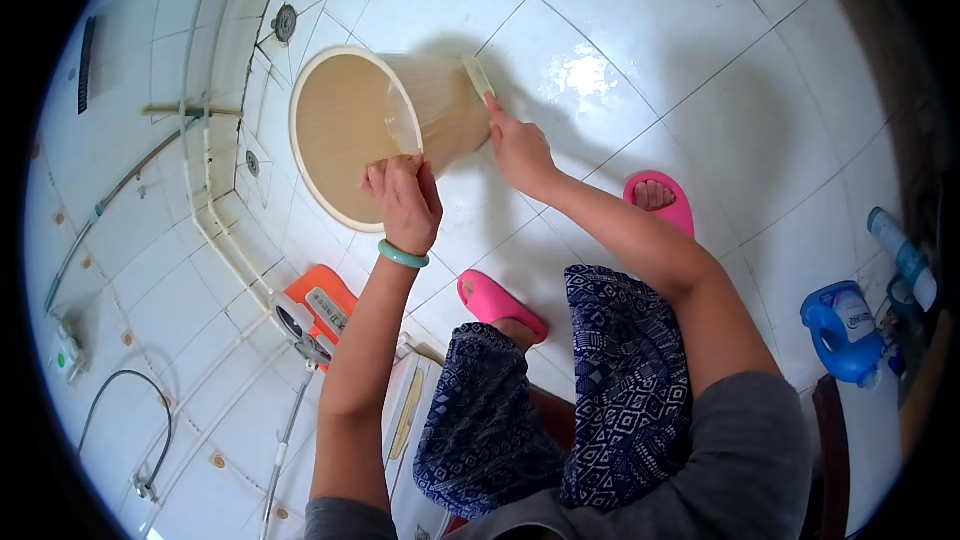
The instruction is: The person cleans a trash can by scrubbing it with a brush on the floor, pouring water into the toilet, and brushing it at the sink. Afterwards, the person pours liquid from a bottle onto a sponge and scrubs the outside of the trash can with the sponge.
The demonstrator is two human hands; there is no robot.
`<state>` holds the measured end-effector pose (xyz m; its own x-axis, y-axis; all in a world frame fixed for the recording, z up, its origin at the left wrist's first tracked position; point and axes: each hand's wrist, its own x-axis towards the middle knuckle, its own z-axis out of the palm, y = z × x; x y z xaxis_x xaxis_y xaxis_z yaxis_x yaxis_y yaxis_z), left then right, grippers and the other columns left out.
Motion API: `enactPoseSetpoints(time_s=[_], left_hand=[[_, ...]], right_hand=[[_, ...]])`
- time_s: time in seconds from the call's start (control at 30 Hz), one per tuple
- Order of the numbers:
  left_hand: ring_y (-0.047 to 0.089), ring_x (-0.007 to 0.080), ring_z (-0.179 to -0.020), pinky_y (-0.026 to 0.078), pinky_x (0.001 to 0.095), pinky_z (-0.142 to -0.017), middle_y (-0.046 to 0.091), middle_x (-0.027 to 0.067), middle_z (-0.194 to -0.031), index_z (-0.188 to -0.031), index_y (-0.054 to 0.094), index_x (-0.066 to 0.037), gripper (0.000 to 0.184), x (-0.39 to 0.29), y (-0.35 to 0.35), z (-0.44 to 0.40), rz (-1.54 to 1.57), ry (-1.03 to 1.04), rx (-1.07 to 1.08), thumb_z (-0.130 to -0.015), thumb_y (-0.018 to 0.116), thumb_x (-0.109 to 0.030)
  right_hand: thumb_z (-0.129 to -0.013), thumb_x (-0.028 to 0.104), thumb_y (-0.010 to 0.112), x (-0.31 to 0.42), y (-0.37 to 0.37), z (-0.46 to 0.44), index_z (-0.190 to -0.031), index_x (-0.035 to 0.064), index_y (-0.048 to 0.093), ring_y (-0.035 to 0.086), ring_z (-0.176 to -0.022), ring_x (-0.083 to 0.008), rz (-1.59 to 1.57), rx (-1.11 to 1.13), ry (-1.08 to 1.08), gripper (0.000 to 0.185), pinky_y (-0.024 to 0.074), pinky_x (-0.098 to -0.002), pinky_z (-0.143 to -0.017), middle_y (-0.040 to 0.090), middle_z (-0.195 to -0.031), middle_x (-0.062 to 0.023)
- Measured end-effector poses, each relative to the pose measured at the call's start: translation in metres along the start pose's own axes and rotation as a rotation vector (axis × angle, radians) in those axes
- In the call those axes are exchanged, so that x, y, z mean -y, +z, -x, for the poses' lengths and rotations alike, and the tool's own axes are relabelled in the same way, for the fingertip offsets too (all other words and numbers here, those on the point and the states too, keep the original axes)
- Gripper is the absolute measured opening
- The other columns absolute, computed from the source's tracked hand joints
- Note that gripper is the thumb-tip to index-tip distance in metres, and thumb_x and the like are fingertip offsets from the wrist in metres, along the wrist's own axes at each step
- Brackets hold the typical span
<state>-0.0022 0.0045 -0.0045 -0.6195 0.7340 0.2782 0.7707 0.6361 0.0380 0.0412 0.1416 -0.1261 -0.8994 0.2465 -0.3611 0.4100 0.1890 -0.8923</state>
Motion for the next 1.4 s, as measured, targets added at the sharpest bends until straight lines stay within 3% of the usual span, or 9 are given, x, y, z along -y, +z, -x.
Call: enactPoseSetpoints(time_s=[0.07,0.4,0.47,0.67,0.8,0.87,1.1,1.27,1.4], left_hand=[[0.049,0.0285,-0.083,0.033,0.0410,-0.079,0.056,0.0111,-0.094,-0.097,0.052,-0.003,0.019,-0.003,-0.001,-0.001,0.032,-0.003,-0.029,-0.082,0.060,0.004],[0.049,0.0288,-0.081,0.033,0.0414,-0.079,0.056,0.0116,-0.093,-0.096,0.051,-0.003,0.019,-0.004,-0.001,0.003,0.033,-0.016,0.008,-0.082,0.060,0.005],[0.048,0.0285,-0.081,0.033,0.0410,-0.079,0.056,0.0114,-0.091,-0.096,0.051,-0.003,0.019,-0.004,-0.001,0.001,0.024,-0.011,0.001,-0.081,0.060,0.005],[0.049,0.0280,-0.081,0.033,0.0408,-0.078,0.055,0.0113,-0.090,-0.096,0.051,-0.003,0.019,-0.003,0.001,0.003,0.031,-0.019,-0.004,-0.081,0.060,0.005],[0.049,0.0284,-0.082,0.033,0.0411,-0.078,0.056,0.0121,-0.091,-0.097,0.051,-0.003,0.020,-0.003,-0.001,0.001,0.020,-0.009,0.013,-0.081,0.060,0.005],[0.048,0.0289,-0.081,0.033,0.0415,-0.078,0.056,0.0125,-0.093,-0.097,0.051,-0.003,0.020,-0.004,-0.001,0.001,0.029,-0.008,-0.005,-0.081,0.060,0.005],[0.048,0.0294,-0.082,0.033,0.0421,-0.078,0.056,0.0120,-0.093,-0.098,0.051,-0.003,0.021,-0.002,-0.002,0.001,0.018,0.006,0.014,-0.081,0.059,0.006],[0.049,0.0295,-0.083,0.033,0.0421,-0.078,0.055,0.0117,-0.093,-0.097,0.050,-0.003,0.020,-0.005,-0.003,0.003,0.035,-0.036,0.036,-0.081,0.059,0.005],[0.049,0.0295,-0.083,0.033,0.0415,-0.078,0.055,0.0115,-0.093,-0.098,0.051,-0.003,0.021,-0.005,-0.002,0.000,0.041,-0.013,0.012,-0.081,0.059,0.005]], right_hand=[[-0.091,0.008,0.042,0.005,-0.014,-0.005,-0.140,0.0050,0.039,0.063,-0.074,-0.0399,0.161,0.082,-0.014,0.049,0.0487,-0.0513,-0.072,0.065,-0.082,-0.0213],[-0.088,0.007,0.044,-0.007,-0.017,-0.005,-0.139,0.0104,0.042,0.064,-0.075,-0.0364,0.235,0.128,-0.026,0.051,0.0517,-0.0467,-0.069,0.066,-0.081,-0.0173],[-0.089,0.006,0.044,-0.028,-0.010,-0.017,-0.139,0.0096,0.042,0.064,-0.073,-0.0351,0.421,0.143,0.021,0.051,0.0517,-0.0457,-0.068,0.065,-0.079,-0.0170],[-0.090,0.010,0.048,-0.021,-0.010,-0.003,-0.134,0.0131,0.051,0.061,-0.065,-0.0373,0.164,0.014,-0.105,0.043,0.0484,-0.0477,-0.063,0.062,-0.072,-0.0197],[-0.091,0.010,0.048,-0.044,-0.005,-0.026,-0.134,0.0136,0.051,0.060,-0.065,-0.0375,0.278,0.061,-0.045,0.044,0.0483,-0.0475,-0.063,0.062,-0.073,-0.0206],[-0.090,0.012,0.047,-0.030,-0.007,-0.024,-0.140,0.0150,0.043,0.062,-0.068,-0.0355,0.200,0.046,-0.113,0.050,0.0503,-0.0469,-0.064,0.064,-0.075,-0.0166],[-0.092,0.016,0.044,-0.030,-0.007,-0.036,-0.137,0.0190,0.046,0.062,-0.071,-0.0370,0.185,0.074,-0.011,0.045,0.0497,-0.0482,-0.066,0.065,-0.080,-0.0172],[-0.095,0.019,0.040,0.029,-0.027,-0.026,-0.135,0.0170,0.048,0.063,-0.076,-0.0366,0.070,0.110,-0.158,0.041,0.0503,-0.0469,-0.069,0.066,-0.085,-0.0177],[-0.096,0.019,0.039,0.003,-0.021,-0.044,-0.135,0.0158,0.047,0.063,-0.077,-0.0364,0.154,0.082,-0.175,0.040,0.0502,-0.0454,-0.070,0.066,-0.085,-0.0168]])
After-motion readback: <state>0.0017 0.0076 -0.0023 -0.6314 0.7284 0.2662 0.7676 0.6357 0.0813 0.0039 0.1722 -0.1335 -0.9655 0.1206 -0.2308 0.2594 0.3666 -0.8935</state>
